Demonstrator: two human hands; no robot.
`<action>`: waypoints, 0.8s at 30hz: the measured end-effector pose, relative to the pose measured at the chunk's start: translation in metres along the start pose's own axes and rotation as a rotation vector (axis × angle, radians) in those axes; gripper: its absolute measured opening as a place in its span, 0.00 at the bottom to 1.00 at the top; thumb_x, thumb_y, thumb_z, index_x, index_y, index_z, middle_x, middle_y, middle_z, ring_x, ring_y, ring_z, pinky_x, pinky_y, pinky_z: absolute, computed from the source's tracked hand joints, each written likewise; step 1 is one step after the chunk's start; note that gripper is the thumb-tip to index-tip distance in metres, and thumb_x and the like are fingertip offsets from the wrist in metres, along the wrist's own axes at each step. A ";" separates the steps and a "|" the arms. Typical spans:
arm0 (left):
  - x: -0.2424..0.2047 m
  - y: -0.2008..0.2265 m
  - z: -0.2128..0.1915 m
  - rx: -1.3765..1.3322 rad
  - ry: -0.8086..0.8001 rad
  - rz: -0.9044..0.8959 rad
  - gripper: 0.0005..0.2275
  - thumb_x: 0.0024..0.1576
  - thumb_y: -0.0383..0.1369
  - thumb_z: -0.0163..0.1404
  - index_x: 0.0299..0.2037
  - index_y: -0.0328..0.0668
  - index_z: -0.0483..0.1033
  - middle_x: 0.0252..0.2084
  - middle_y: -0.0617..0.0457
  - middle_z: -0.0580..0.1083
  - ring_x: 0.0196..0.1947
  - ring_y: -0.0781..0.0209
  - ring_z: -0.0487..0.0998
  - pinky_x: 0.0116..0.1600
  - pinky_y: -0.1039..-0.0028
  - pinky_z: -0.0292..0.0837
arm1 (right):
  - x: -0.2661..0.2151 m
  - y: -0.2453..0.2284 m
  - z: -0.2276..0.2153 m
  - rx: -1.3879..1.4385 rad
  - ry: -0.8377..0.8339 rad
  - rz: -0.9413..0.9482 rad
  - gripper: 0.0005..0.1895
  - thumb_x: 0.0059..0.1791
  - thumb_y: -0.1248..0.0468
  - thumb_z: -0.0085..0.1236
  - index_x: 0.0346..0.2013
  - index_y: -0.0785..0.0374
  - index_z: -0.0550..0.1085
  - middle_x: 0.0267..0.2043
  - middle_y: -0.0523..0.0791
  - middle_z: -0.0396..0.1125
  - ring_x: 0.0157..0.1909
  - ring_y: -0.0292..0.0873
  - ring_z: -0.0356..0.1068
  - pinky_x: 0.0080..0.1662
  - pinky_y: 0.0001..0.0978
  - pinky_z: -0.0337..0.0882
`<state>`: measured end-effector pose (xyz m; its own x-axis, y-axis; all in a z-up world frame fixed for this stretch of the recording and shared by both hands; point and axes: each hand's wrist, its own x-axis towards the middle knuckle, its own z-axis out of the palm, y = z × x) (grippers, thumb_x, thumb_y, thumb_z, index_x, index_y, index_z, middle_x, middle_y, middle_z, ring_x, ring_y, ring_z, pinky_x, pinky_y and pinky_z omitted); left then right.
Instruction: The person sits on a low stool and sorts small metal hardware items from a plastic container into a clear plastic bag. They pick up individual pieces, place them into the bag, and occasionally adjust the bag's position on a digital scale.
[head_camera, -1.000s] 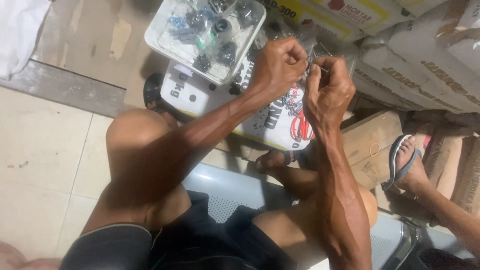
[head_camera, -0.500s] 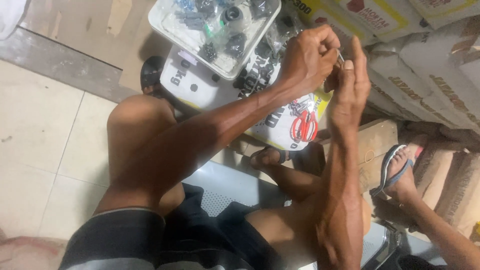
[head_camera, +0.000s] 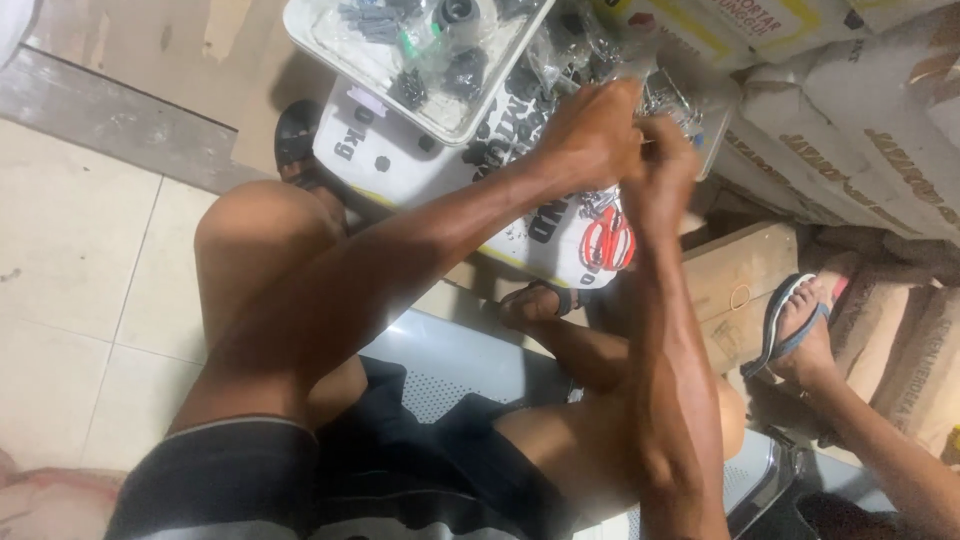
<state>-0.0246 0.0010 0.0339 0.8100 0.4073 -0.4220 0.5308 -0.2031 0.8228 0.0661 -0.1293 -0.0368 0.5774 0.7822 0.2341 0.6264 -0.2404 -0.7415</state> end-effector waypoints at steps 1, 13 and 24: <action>0.007 -0.007 0.007 -0.001 0.003 -0.003 0.09 0.56 0.23 0.50 0.46 0.42 0.72 0.42 0.51 0.80 0.36 0.58 0.83 0.37 0.70 0.84 | 0.001 0.003 0.008 0.002 -0.004 -0.002 0.09 0.48 0.77 0.48 0.37 0.65 0.75 0.35 0.47 0.69 0.38 0.42 0.63 0.38 0.35 0.63; 0.012 -0.034 0.007 0.113 0.092 0.270 0.10 0.49 0.24 0.50 0.37 0.28 0.83 0.38 0.33 0.81 0.43 0.30 0.83 0.46 0.45 0.82 | -0.012 0.037 0.059 -0.233 -0.156 -0.077 0.06 0.52 0.76 0.48 0.34 0.65 0.70 0.28 0.46 0.65 0.25 0.42 0.60 0.27 0.35 0.59; 0.018 -0.071 -0.009 0.167 0.014 0.027 0.18 0.59 0.24 0.56 0.60 0.47 0.75 0.40 0.49 0.82 0.28 0.61 0.84 0.27 0.75 0.79 | -0.030 0.064 0.062 -0.448 -0.262 -0.040 0.11 0.54 0.83 0.48 0.29 0.73 0.73 0.24 0.52 0.68 0.16 0.43 0.66 0.15 0.31 0.64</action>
<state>-0.0501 0.0314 -0.0291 0.8213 0.4119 -0.3947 0.5443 -0.3589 0.7582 0.0563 -0.1328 -0.1297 0.4340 0.8996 0.0495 0.8410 -0.3848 -0.3802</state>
